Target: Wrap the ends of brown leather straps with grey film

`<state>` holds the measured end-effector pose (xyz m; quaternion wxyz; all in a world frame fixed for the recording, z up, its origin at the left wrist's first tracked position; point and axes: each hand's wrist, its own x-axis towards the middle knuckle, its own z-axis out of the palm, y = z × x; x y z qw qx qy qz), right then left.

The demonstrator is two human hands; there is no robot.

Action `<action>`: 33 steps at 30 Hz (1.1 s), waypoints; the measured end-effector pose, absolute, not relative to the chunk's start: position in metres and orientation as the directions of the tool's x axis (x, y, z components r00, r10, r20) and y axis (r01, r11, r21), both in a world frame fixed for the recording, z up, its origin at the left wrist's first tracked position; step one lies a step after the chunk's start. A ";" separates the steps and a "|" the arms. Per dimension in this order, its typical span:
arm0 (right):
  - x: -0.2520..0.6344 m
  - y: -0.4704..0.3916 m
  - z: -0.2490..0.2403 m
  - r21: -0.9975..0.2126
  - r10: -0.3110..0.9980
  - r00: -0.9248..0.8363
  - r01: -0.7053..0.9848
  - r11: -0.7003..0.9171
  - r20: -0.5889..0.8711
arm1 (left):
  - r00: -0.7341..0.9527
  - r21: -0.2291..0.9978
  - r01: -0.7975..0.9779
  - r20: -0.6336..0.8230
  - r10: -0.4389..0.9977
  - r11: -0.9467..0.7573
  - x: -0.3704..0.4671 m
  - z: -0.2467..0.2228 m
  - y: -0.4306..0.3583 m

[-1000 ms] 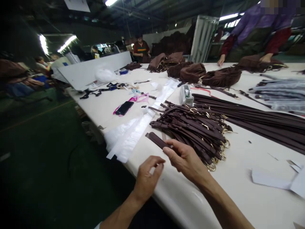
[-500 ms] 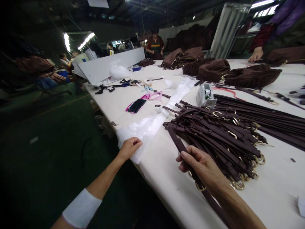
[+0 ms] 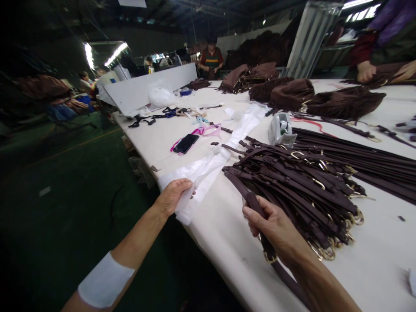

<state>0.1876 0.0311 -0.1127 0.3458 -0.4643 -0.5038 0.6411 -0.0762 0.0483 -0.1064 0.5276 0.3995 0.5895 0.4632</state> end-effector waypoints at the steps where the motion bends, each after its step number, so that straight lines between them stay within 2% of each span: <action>1: 0.185 0.031 -0.111 -0.970 0.924 -0.304 0.010 -0.241 -0.233 | -0.118 0.966 -0.062 -0.255 0.960 0.249 -0.068 -0.103 0.046; 4: 0.174 0.028 -0.103 -0.968 0.940 -0.236 0.007 -0.252 -0.247 | -0.111 0.959 -0.169 -0.246 0.963 0.226 -0.035 -0.100 0.040; 7: 0.164 0.023 -0.095 -0.969 0.948 -0.198 0.039 -0.245 -0.248 | -0.177 0.962 -0.242 -0.171 0.969 0.126 0.000 -0.107 0.035; 10: 0.163 0.017 -0.089 -0.967 0.951 -0.189 0.116 -0.227 -0.246 | -0.248 0.975 -0.219 -0.088 0.965 0.033 0.030 -0.119 0.032; 12: 0.168 0.011 -0.087 -0.956 0.950 -0.185 0.203 -0.212 -0.250 | -0.261 0.954 -0.300 -0.096 0.961 0.013 0.048 -0.123 0.031; 14: 0.177 0.002 -0.083 -0.947 0.937 -0.278 0.295 -0.124 -0.209 | -0.238 0.873 -0.487 -0.164 0.957 0.029 0.062 -0.122 0.034; 15: 0.184 -0.004 -0.081 -0.942 0.906 -0.382 0.333 -0.050 -0.183 | -0.216 0.819 -0.572 -0.198 0.956 0.040 0.066 -0.118 0.038; 18: 0.211 -0.023 -0.077 -0.897 0.712 -0.674 0.418 0.147 -0.197 | -0.173 0.687 -0.724 -0.271 0.947 0.065 0.056 -0.093 0.057; 20: 0.233 -0.031 -0.076 -0.872 0.673 -0.694 0.467 0.149 -0.256 | -0.213 0.631 -0.776 -0.268 0.940 0.004 0.029 -0.066 0.068; 22: 0.255 -0.032 -0.078 -0.874 0.744 -0.612 0.479 0.078 -0.269 | -0.289 0.616 -0.780 -0.201 0.936 -0.108 -0.011 -0.039 0.067; 24: 0.274 -0.027 -0.081 -0.894 0.824 -0.511 0.447 0.011 -0.245 | -0.437 0.600 -0.728 -0.032 0.899 -0.333 -0.058 -0.017 0.051; 27: 0.291 -0.015 -0.085 -0.921 0.889 -0.418 0.390 -0.011 -0.188 | -0.645 0.676 -0.547 0.035 0.763 -0.493 -0.127 -0.006 0.007; 30: 0.294 -0.002 -0.089 -0.941 0.915 -0.369 0.337 -0.031 -0.163 | -0.783 0.834 -0.337 0.008 0.621 -0.436 -0.192 -0.022 -0.042; 31: 0.293 0.001 -0.089 -0.950 0.927 -0.336 0.308 -0.060 -0.167 | -0.863 0.899 -0.230 -0.012 0.504 -0.372 -0.211 -0.031 -0.057; 32: 0.291 0.005 -0.089 -0.958 0.937 -0.302 0.272 -0.093 -0.177 | -0.890 0.966 -0.102 0.019 0.456 -0.239 -0.229 -0.041 -0.070; 33: 0.289 0.007 -0.089 -0.964 0.943 -0.274 0.236 -0.124 -0.188 | -0.905 0.981 -0.047 0.038 0.424 -0.189 -0.244 -0.051 -0.083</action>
